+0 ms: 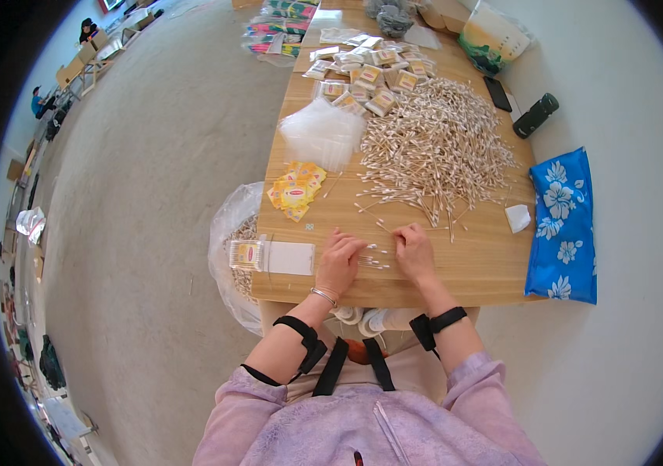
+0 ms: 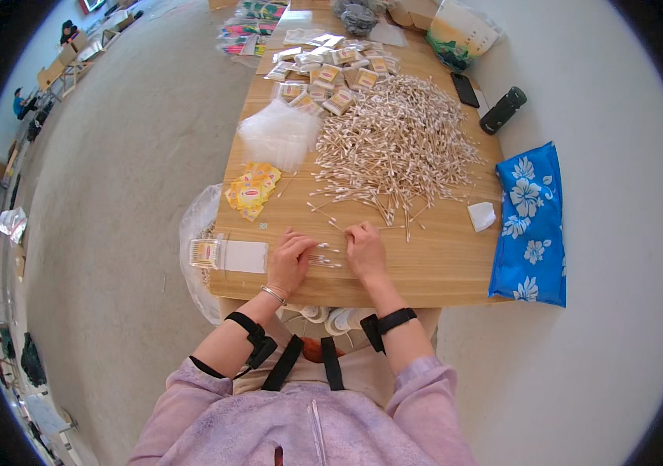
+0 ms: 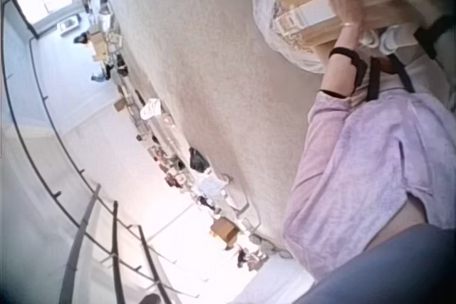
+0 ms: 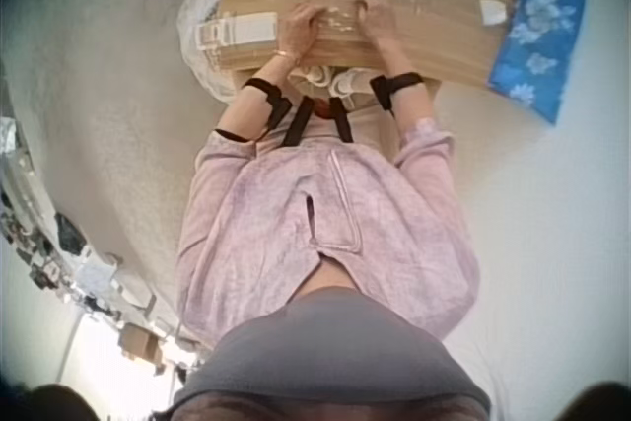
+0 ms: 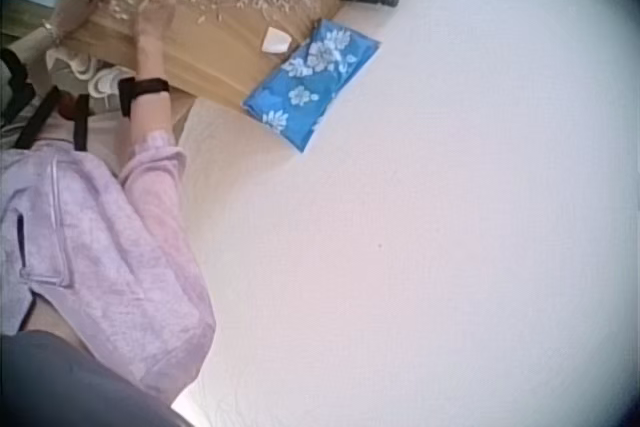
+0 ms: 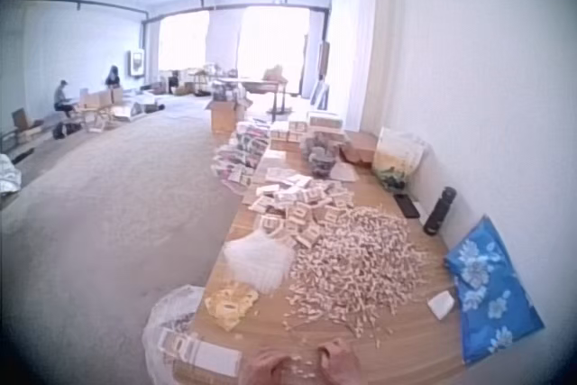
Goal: The recorder is placing small bundles of cotton swabs into small clear plastic bags.
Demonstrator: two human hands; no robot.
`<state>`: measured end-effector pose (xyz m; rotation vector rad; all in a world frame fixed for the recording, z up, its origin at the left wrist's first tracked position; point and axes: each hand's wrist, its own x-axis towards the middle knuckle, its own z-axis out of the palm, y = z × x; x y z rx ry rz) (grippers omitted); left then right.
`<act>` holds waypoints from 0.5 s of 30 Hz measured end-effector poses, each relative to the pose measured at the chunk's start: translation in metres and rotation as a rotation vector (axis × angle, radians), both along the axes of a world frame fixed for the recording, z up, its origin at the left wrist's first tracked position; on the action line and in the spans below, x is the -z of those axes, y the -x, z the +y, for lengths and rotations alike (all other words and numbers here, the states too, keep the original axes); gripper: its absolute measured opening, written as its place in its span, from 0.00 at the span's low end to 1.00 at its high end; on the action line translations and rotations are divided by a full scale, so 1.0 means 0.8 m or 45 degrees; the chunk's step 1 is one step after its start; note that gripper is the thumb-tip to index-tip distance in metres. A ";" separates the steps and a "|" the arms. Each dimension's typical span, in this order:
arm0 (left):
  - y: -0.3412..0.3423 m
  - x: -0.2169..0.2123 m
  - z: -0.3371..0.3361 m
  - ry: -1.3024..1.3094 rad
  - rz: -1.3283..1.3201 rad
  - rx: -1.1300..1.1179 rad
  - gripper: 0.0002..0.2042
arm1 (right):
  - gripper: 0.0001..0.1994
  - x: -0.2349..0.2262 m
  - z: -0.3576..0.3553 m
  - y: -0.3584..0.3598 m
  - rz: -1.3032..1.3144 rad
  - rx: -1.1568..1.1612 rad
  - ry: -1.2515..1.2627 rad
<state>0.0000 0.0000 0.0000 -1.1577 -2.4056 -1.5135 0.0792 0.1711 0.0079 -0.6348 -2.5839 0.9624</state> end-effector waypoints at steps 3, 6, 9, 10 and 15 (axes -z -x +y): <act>0.001 -0.002 -0.001 0.027 0.003 0.049 0.07 | 0.05 -0.004 -0.001 0.012 0.000 0.094 -0.100; 0.006 -0.003 -0.005 0.052 -0.005 0.123 0.08 | 0.05 -0.007 -0.004 0.025 -0.016 0.105 -0.141; 0.004 -0.008 -0.005 0.065 0.044 0.096 0.10 | 0.05 -0.005 -0.010 0.032 0.025 -0.169 -0.160; 0.001 -0.013 -0.005 0.057 0.020 0.035 0.13 | 0.04 -0.005 -0.017 0.033 0.028 -0.194 -0.102; -0.005 -0.017 -0.003 0.064 -0.034 -0.034 0.23 | 0.04 -0.016 -0.027 0.055 0.182 0.109 -0.172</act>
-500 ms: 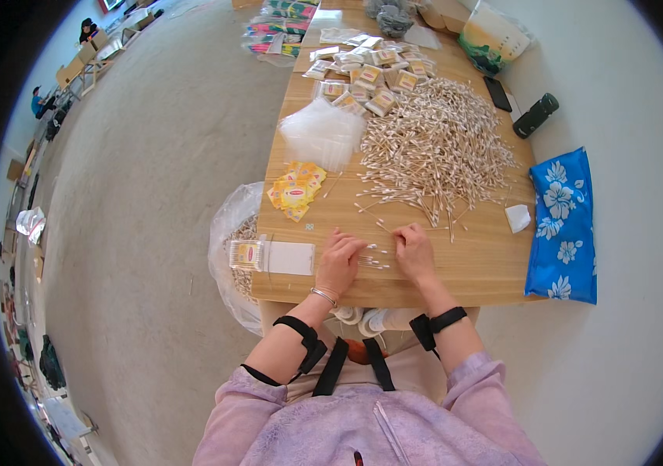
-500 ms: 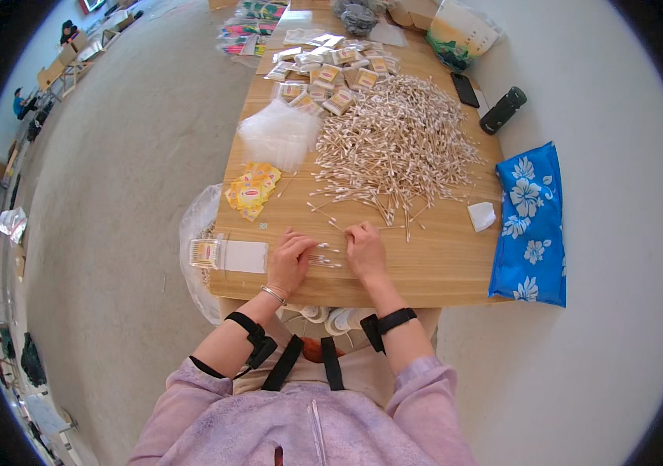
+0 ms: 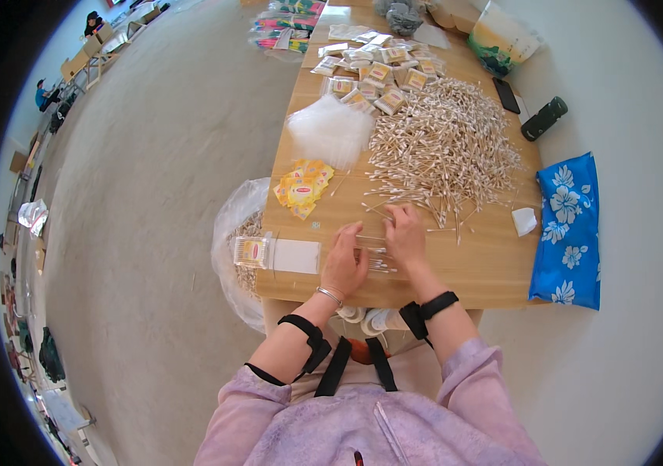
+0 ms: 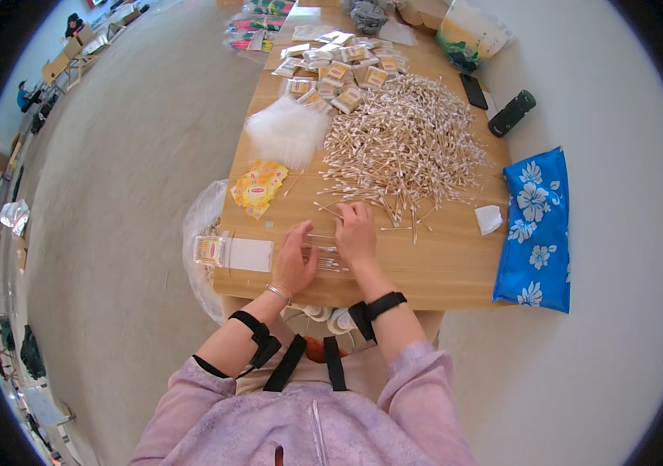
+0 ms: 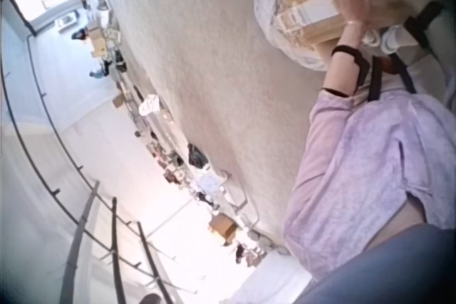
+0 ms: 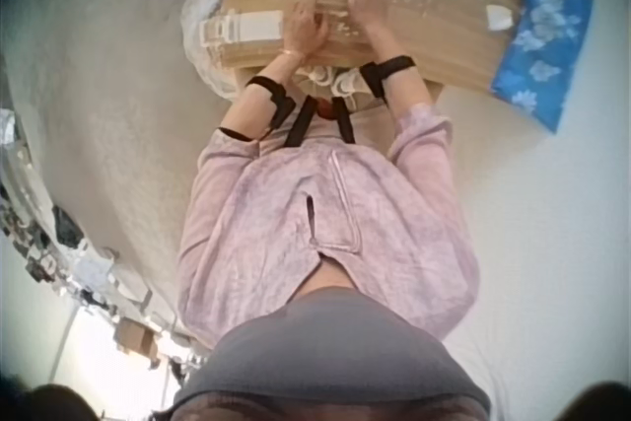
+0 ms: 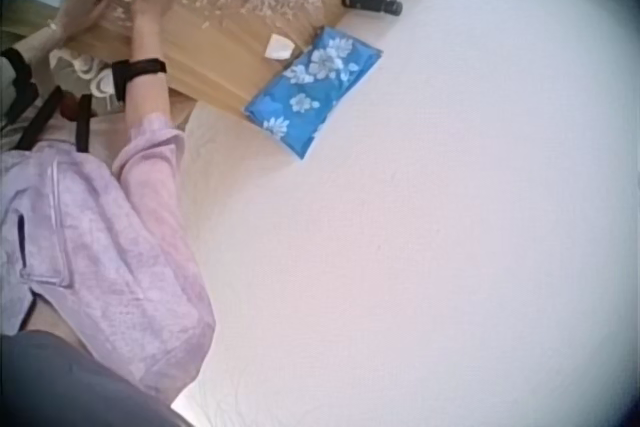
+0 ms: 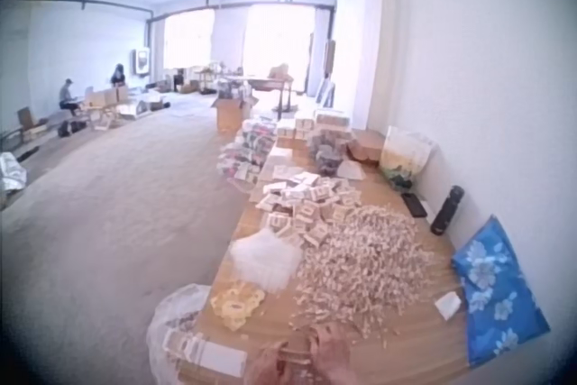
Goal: The recorder is placing small bundles of cotton swabs into small clear plastic bags.
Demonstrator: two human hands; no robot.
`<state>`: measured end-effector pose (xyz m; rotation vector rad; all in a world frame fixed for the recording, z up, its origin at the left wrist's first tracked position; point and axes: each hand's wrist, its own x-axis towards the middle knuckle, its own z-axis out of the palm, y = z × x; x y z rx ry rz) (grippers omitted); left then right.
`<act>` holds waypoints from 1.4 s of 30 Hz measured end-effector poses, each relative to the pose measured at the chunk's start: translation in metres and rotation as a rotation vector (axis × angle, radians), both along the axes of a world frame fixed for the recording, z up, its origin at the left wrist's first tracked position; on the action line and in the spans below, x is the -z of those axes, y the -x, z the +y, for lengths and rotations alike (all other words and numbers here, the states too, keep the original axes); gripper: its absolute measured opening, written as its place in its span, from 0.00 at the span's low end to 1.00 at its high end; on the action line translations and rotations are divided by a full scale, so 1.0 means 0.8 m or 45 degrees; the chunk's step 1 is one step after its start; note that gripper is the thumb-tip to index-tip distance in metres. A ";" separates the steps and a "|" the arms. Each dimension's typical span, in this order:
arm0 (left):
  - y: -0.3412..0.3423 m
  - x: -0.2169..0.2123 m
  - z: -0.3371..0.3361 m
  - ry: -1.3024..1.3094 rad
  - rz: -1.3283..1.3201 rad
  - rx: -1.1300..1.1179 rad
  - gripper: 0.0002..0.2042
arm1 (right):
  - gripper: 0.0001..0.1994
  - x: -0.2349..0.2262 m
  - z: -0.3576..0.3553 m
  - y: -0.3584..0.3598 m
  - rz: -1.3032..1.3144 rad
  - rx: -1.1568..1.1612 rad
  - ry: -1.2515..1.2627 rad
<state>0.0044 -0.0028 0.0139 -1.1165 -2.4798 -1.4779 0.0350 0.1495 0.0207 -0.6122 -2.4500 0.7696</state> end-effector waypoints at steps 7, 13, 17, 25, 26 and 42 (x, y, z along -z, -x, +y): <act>0.000 0.013 -0.001 -0.107 -0.159 -0.133 0.26 | 0.04 0.009 -0.001 -0.008 -0.287 -0.280 -0.036; 0.006 0.025 -0.002 -0.368 -0.385 -0.130 0.23 | 0.13 -0.009 -0.032 -0.049 -0.283 -0.318 -0.151; 0.012 0.032 -0.002 -0.536 -0.692 -0.114 0.19 | 0.35 0.008 -0.067 -0.068 -0.470 -0.397 -0.459; 0.013 0.033 -0.003 -0.710 -0.801 -0.139 0.16 | 0.43 0.011 -0.073 -0.085 -0.603 -0.475 -0.545; 0.013 0.032 -0.002 -0.693 -0.808 -0.141 0.16 | 0.43 0.015 -0.073 -0.090 -0.581 -0.498 -0.525; 0.015 0.030 -0.003 -0.704 -0.827 -0.137 0.15 | 0.41 0.000 -0.049 -0.061 -0.663 -0.502 -0.599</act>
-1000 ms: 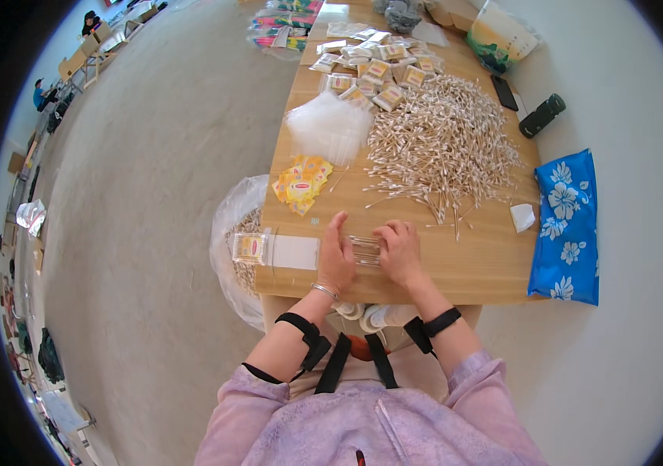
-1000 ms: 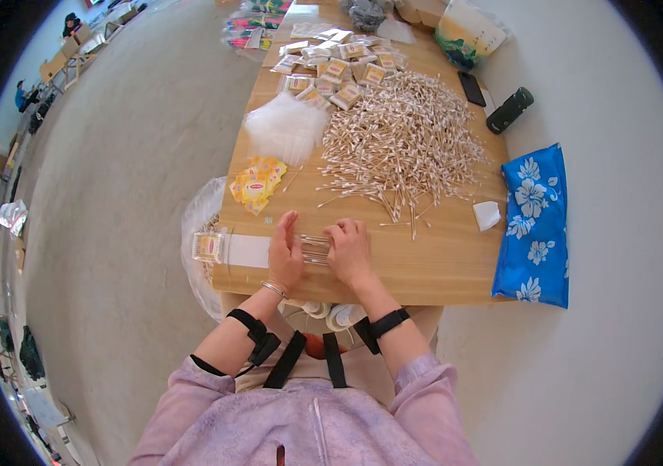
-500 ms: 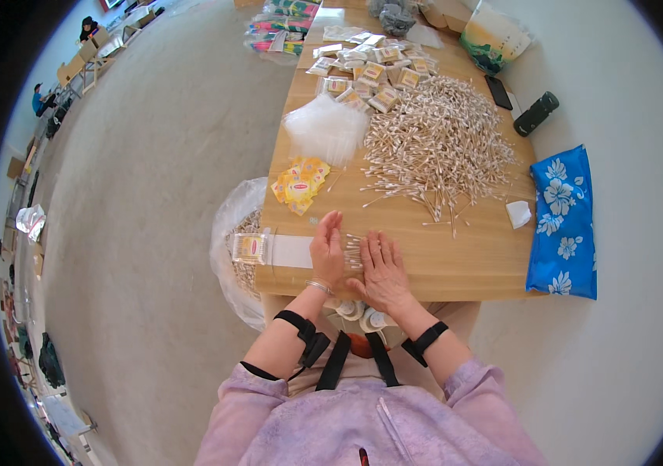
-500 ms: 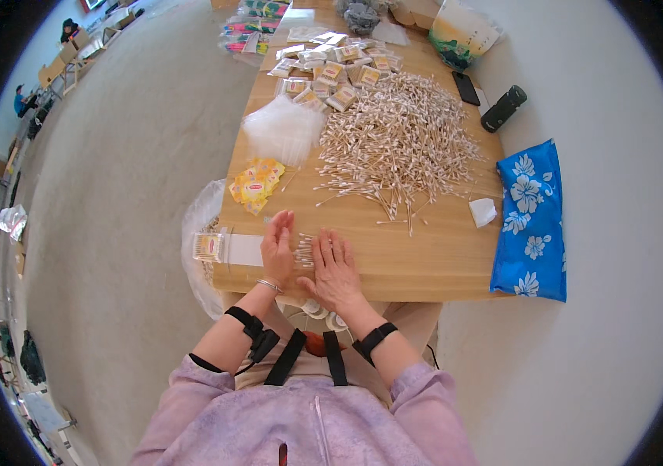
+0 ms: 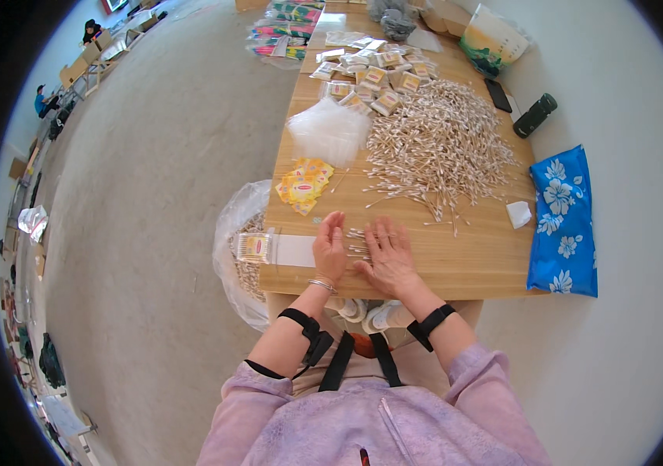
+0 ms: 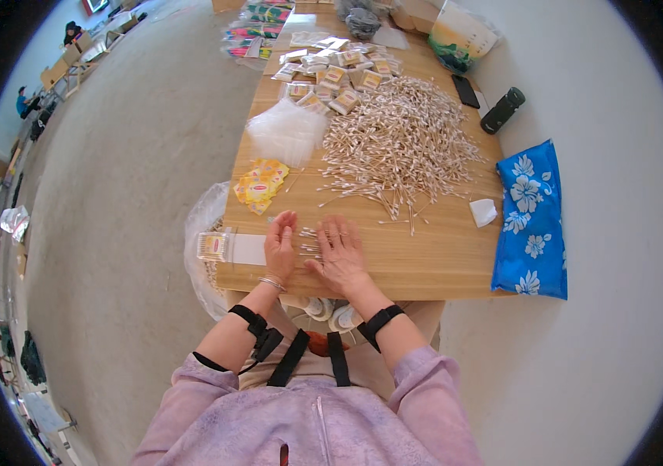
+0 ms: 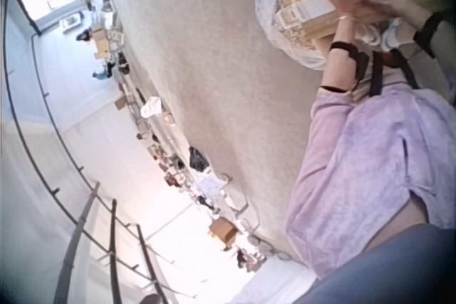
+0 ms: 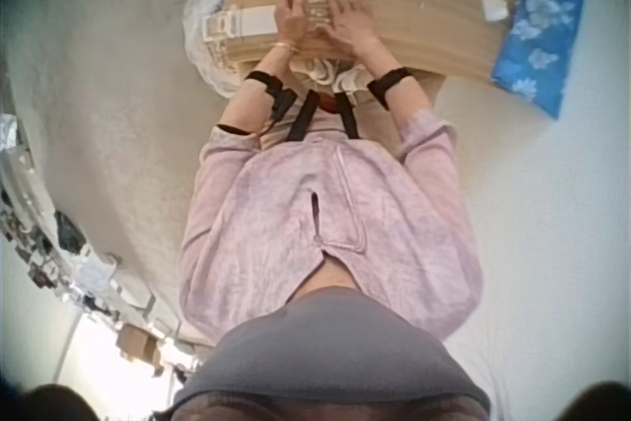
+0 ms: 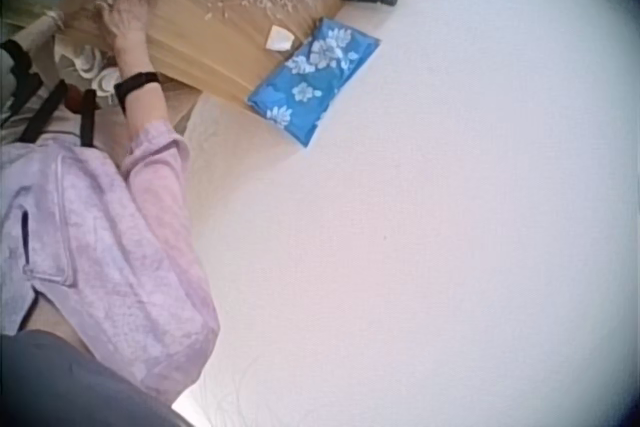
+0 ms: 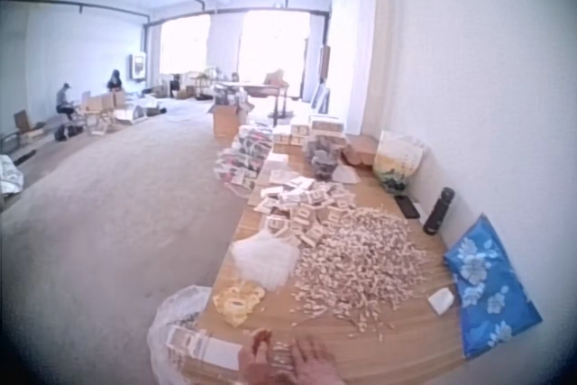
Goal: The recorder is placing small bundles of cotton swabs into small clear plastic bags.
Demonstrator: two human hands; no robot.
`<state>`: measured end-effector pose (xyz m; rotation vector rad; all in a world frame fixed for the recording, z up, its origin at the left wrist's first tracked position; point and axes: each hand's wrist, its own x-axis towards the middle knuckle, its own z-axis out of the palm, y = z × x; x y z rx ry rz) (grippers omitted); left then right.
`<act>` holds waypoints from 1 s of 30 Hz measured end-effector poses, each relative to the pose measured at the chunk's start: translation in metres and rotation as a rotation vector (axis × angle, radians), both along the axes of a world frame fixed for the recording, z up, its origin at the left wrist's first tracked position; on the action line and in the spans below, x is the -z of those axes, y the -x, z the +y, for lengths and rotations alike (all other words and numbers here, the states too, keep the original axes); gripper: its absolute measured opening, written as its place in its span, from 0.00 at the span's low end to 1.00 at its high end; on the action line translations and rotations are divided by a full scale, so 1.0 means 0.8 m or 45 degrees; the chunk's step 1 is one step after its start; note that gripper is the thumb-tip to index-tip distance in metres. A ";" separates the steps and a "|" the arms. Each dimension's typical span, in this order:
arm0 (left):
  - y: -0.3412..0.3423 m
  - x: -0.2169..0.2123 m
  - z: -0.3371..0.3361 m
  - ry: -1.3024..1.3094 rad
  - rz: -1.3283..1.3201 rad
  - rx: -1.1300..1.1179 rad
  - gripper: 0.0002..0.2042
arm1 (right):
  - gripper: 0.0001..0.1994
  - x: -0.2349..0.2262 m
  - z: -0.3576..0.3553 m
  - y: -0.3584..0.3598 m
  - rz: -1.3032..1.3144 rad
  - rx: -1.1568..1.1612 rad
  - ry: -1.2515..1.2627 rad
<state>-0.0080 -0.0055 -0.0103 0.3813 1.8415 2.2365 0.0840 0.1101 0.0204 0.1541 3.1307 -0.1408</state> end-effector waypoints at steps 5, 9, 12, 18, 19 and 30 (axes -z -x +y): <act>-0.001 0.000 0.000 0.002 -0.016 0.029 0.15 | 0.40 -0.003 -0.017 0.000 -0.038 0.055 -0.009; 0.002 0.008 -0.001 0.006 0.010 0.024 0.15 | 0.40 0.010 -0.024 -0.013 0.003 0.021 0.059; 0.001 0.008 -0.002 -0.035 0.057 -0.026 0.15 | 0.38 0.003 -0.027 -0.020 0.018 0.008 0.120; 0.003 0.007 -0.002 -0.060 -0.013 0.054 0.15 | 0.39 0.008 -0.005 -0.004 0.135 -0.009 0.042; 0.002 0.008 -0.002 -0.050 -0.006 0.045 0.15 | 0.42 0.004 0.000 -0.005 0.140 0.048 0.084; 0.003 0.001 -0.005 -0.046 -0.031 0.017 0.15 | 0.56 -0.007 0.027 -0.043 0.361 0.098 0.476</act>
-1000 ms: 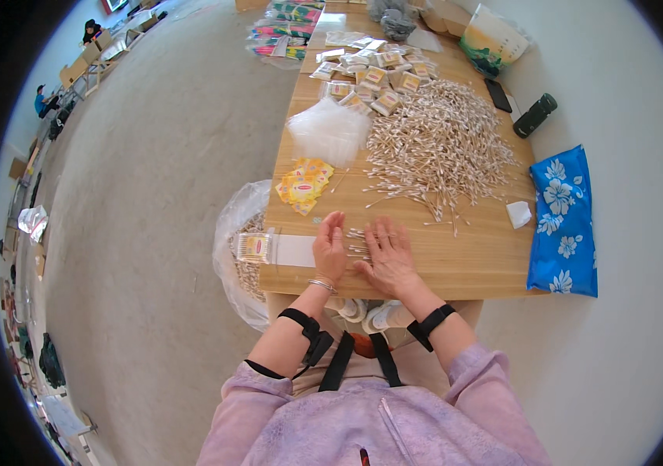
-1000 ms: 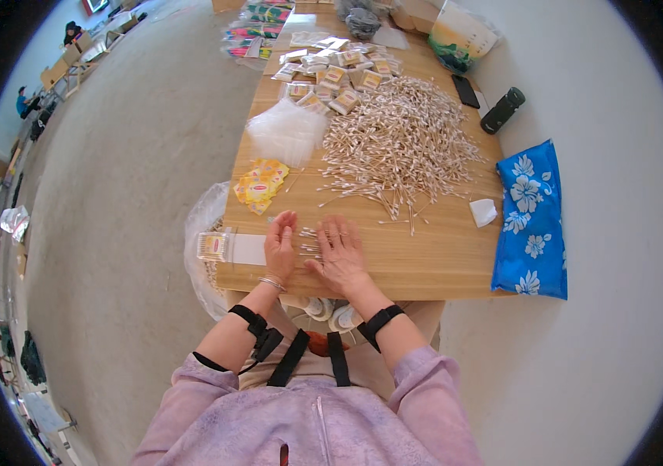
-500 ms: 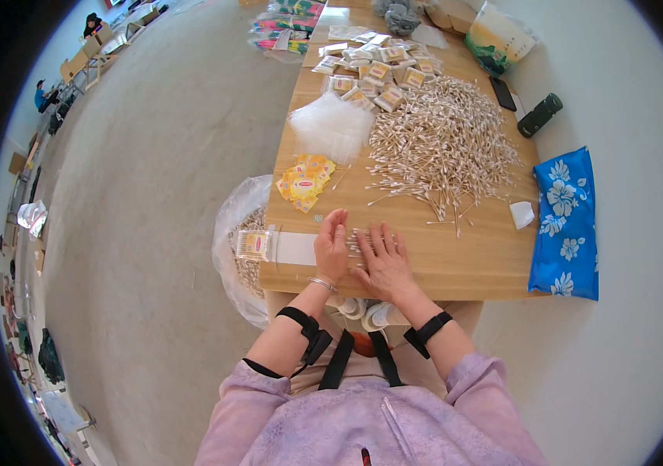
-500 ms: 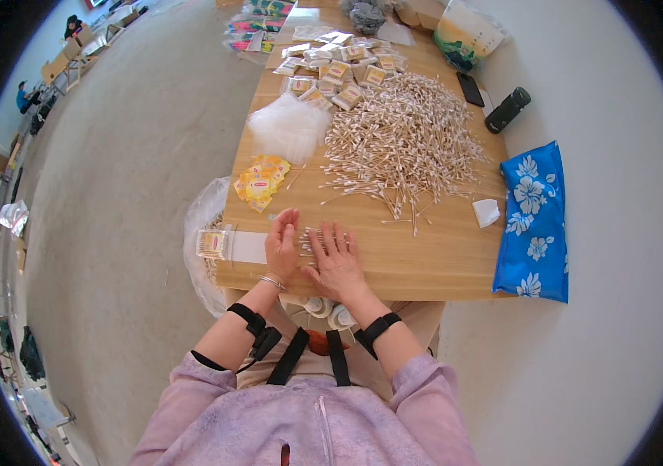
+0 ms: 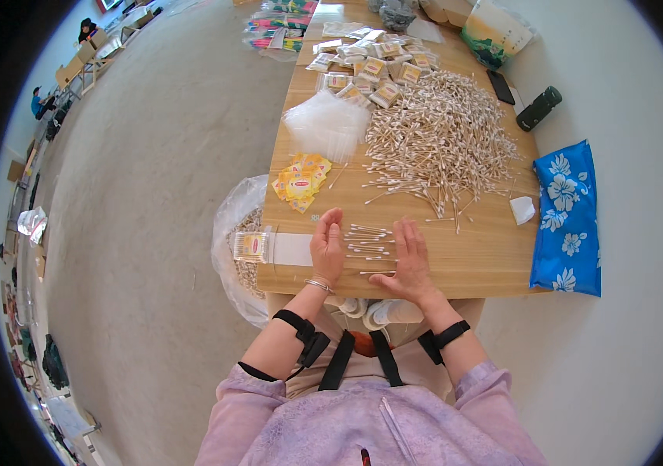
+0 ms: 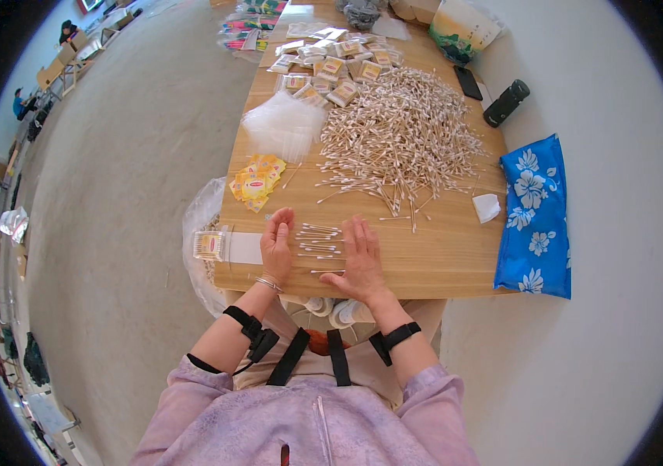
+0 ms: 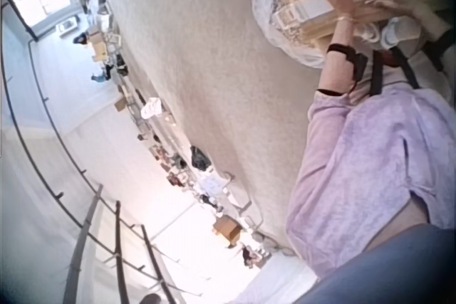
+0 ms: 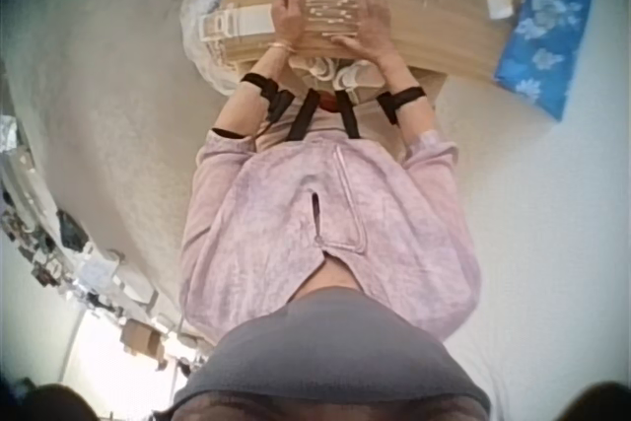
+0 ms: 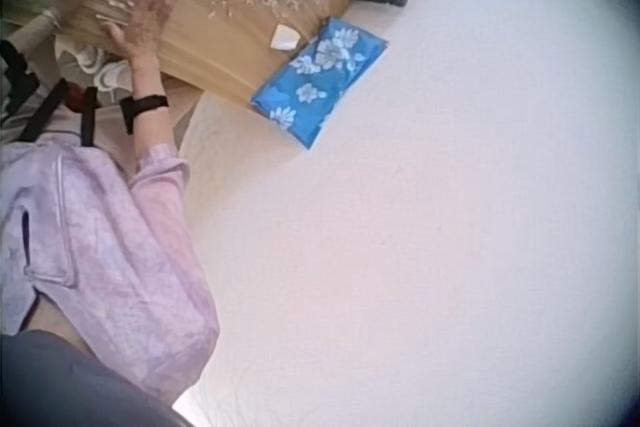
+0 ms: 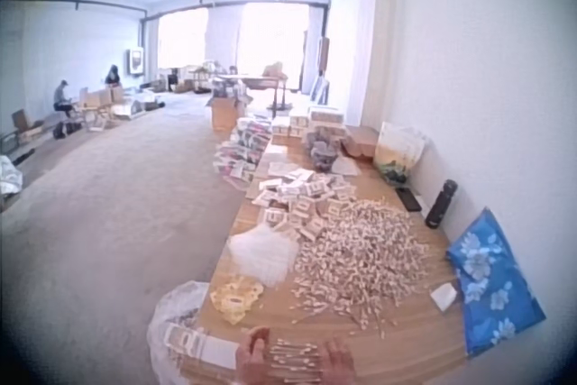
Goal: The recorder is placing small bundles of cotton swabs into small clear plastic bags.
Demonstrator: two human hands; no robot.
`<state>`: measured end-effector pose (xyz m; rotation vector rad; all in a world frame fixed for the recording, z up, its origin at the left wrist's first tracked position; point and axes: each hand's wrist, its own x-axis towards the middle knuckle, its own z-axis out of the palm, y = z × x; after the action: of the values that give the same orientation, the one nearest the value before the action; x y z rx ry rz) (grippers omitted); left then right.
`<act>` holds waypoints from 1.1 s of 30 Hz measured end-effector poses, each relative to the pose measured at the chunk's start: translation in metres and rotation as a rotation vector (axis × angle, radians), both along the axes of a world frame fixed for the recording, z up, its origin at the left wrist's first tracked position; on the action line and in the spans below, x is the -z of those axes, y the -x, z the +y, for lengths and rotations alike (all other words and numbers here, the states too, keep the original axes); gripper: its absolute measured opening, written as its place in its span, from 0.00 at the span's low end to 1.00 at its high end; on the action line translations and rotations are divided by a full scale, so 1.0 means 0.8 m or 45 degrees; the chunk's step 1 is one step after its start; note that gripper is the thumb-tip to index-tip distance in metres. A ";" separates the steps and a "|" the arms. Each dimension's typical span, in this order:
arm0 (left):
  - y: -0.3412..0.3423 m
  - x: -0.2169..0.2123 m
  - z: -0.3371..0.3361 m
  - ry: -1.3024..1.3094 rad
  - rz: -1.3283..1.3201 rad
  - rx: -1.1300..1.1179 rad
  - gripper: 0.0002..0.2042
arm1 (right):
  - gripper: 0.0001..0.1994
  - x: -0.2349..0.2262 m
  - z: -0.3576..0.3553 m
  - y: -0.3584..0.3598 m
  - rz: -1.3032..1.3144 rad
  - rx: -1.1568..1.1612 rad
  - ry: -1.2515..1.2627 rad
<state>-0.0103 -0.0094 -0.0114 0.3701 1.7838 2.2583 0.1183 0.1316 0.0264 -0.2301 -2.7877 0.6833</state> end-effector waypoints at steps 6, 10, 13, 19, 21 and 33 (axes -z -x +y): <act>-0.001 -0.006 0.003 0.010 0.012 -0.001 0.15 | 0.53 0.009 -0.013 0.024 0.015 0.050 -0.007; 0.004 -0.013 0.003 -0.037 -0.073 0.020 0.17 | 0.39 0.023 -0.021 0.034 0.230 0.281 0.301; 0.003 -0.012 0.003 -0.111 -0.144 0.019 0.17 | 0.30 0.034 -0.026 0.038 0.416 0.544 0.608; -0.010 -0.009 0.007 0.009 -0.094 0.096 0.19 | 0.24 0.039 -0.063 0.064 0.580 0.546 1.094; -0.010 -0.008 0.006 0.035 -0.063 0.104 0.20 | 0.23 0.033 -0.070 0.069 0.601 0.501 1.145; 0.000 -0.001 0.005 -0.216 -0.182 0.046 0.20 | 0.21 0.029 -0.036 0.066 0.286 0.264 0.597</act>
<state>-0.0106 -0.0052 -0.0104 0.2621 1.5102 2.3533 0.0657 0.1026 0.0035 -0.4887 -2.3166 1.2152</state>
